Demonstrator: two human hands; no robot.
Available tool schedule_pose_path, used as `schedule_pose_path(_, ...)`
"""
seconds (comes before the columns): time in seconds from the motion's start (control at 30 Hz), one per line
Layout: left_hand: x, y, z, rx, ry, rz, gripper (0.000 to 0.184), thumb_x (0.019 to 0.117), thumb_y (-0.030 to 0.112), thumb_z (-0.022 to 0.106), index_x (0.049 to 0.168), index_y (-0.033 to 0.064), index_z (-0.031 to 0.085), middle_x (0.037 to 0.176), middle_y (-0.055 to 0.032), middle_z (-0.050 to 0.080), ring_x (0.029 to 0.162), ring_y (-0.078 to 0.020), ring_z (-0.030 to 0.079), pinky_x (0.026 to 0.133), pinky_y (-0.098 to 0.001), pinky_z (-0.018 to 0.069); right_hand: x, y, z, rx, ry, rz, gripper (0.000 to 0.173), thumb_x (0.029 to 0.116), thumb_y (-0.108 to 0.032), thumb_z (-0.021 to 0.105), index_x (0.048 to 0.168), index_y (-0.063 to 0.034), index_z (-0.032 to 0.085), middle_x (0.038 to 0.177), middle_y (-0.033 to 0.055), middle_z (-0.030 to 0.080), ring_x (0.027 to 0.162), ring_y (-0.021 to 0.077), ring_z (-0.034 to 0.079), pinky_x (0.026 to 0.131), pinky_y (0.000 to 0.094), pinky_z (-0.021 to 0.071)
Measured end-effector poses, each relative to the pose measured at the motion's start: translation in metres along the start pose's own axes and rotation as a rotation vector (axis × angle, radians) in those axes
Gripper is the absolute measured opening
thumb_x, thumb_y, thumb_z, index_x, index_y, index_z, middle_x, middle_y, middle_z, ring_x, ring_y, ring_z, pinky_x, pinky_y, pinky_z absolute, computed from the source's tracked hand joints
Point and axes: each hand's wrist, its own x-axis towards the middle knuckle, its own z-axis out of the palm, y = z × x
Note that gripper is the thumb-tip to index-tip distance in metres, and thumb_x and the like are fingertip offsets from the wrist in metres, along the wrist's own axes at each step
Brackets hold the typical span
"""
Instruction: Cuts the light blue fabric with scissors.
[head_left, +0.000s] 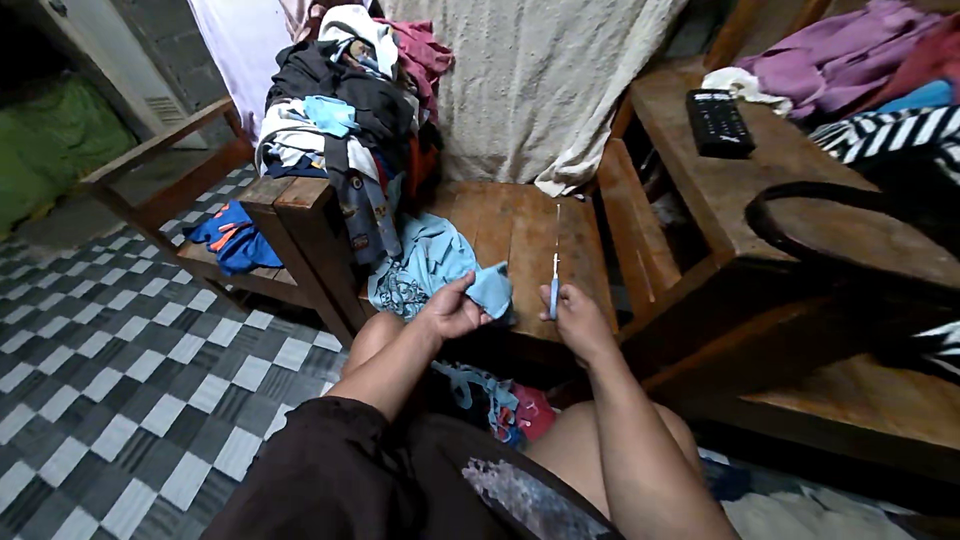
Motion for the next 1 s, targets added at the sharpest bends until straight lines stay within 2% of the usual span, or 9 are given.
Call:
schedule_pose_path(0.2, 0.011, 0.032, 0.015, -0.173, -0.165, 0.372, 0.055, 0.1062, 0.058, 0.027, 0.134, 0.0159, 0.051, 0.122, -0.0099, 0.066, 0.111, -0.0258, 0.066, 0.093, -0.0449, 0.0553, -0.011, 0.002, -0.002, 0.248, -0.013, -0.069, 0.025, 0.1082, -0.020, 0.048, 0.112, 0.0032, 0.056, 0.075, -0.0021, 0.057, 0.061, 0.0003, 0.051, 0.057, 0.0176, 0.0428)
schedule_pose_path(0.27, 0.024, 0.025, 0.013, -0.183, -0.133, 0.341, 0.059, 0.1067, 0.059, 0.022, 0.137, 0.0142, 0.046, 0.125, -0.0101, 0.064, 0.114, -0.0243, 0.063, 0.097, -0.0428, 0.0530, -0.014, 0.001, 0.002, 0.325, -0.053, -0.061, 0.023, 0.1082, -0.019, 0.047, 0.108, 0.0018, 0.056, 0.071, -0.0042, 0.055, 0.057, -0.0016, 0.048, 0.053, 0.0150, 0.0395)
schedule_pose_path(0.37, 0.041, 0.020, 0.016, -0.202, -0.103, 0.248, 0.052, 0.1104, 0.049, 0.019, 0.134, 0.0106, 0.046, 0.121, -0.0113, 0.064, 0.110, -0.0223, 0.065, 0.094, -0.0381, 0.0540, -0.019, -0.001, 0.013, 0.365, -0.144, -0.059, 0.021, 0.1071, -0.019, 0.045, 0.105, -0.0015, 0.057, 0.067, -0.0079, 0.055, 0.052, -0.0039, 0.045, 0.050, 0.0125, 0.0378)
schedule_pose_path(0.63, 0.072, 0.041, 0.011, -0.262, -0.246, 0.325, 0.079, 0.1011, 0.070, 0.008, 0.138, 0.0117, 0.046, 0.127, -0.0094, 0.063, 0.115, -0.0216, 0.063, 0.098, -0.0374, 0.0522, -0.021, 0.002, 0.043, 0.462, -0.381, 0.056, 0.021, 0.1051, -0.022, 0.043, 0.105, -0.0060, 0.056, 0.068, -0.0095, 0.055, 0.052, -0.0040, 0.047, 0.050, 0.0114, 0.0388)
schedule_pose_path(0.7, 0.079, 0.040, 0.001, -0.250, -0.316, 0.366, 0.074, 0.1013, 0.070, 0.019, 0.136, 0.0118, 0.049, 0.127, -0.0080, 0.064, 0.116, -0.0206, 0.063, 0.100, -0.0372, 0.0518, -0.015, 0.001, 0.047, 0.472, -0.382, 0.077, 0.020, 0.1052, -0.023, 0.043, 0.104, -0.0071, 0.056, 0.067, -0.0097, 0.055, 0.051, -0.0043, 0.046, 0.049, 0.0109, 0.0381)
schedule_pose_path(0.77, 0.086, 0.038, -0.010, -0.274, -0.373, 0.389, 0.052, 0.1024, 0.053, 0.048, 0.131, 0.0109, 0.053, 0.124, -0.0082, 0.066, 0.116, -0.0210, 0.063, 0.102, -0.0390, 0.0509, -0.009, 0.001, 0.050, 0.474, -0.394, 0.091, 0.021, 0.1053, -0.023, 0.042, 0.103, -0.0080, 0.056, 0.067, -0.0105, 0.055, 0.051, -0.0052, 0.046, 0.049, 0.0100, 0.0381)
schedule_pose_path(0.8, 0.088, 0.038, -0.015, -0.281, -0.372, 0.378, 0.042, 0.1027, 0.043, 0.053, 0.129, 0.0102, 0.054, 0.122, -0.0081, 0.067, 0.115, -0.0202, 0.064, 0.102, -0.0381, 0.0511, -0.006, 0.001, 0.052, 0.472, -0.401, 0.098, 0.021, 0.1054, -0.023, 0.041, 0.103, -0.0082, 0.056, 0.067, -0.0105, 0.056, 0.051, -0.0054, 0.046, 0.049, 0.0100, 0.0381)
schedule_pose_path(0.87, 0.087, 0.038, -0.019, -0.275, -0.346, 0.345, 0.034, 0.1091, 0.031, 0.037, 0.130, 0.0088, 0.051, 0.122, -0.0083, 0.065, 0.115, -0.0190, 0.063, 0.102, -0.0361, 0.0506, 0.001, 0.001, 0.057, 0.475, -0.411, 0.095, 0.020, 0.1047, -0.026, 0.043, 0.102, -0.0093, 0.055, 0.067, -0.0107, 0.056, 0.051, -0.0058, 0.046, 0.049, 0.0097, 0.0380)
schedule_pose_path(1.0, 0.085, 0.040, -0.018, -0.218, -0.309, 0.323, 0.051, 0.1109, 0.039, 0.012, 0.137, 0.0086, 0.043, 0.128, -0.0089, 0.060, 0.119, -0.0190, 0.059, 0.105, -0.0366, 0.0478, 0.012, -0.001, 0.068, 0.515, -0.390, 0.058, 0.018, 0.1030, -0.026, 0.045, 0.102, -0.0103, 0.054, 0.067, -0.0121, 0.056, 0.052, -0.0058, 0.047, 0.050, 0.0101, 0.0388)
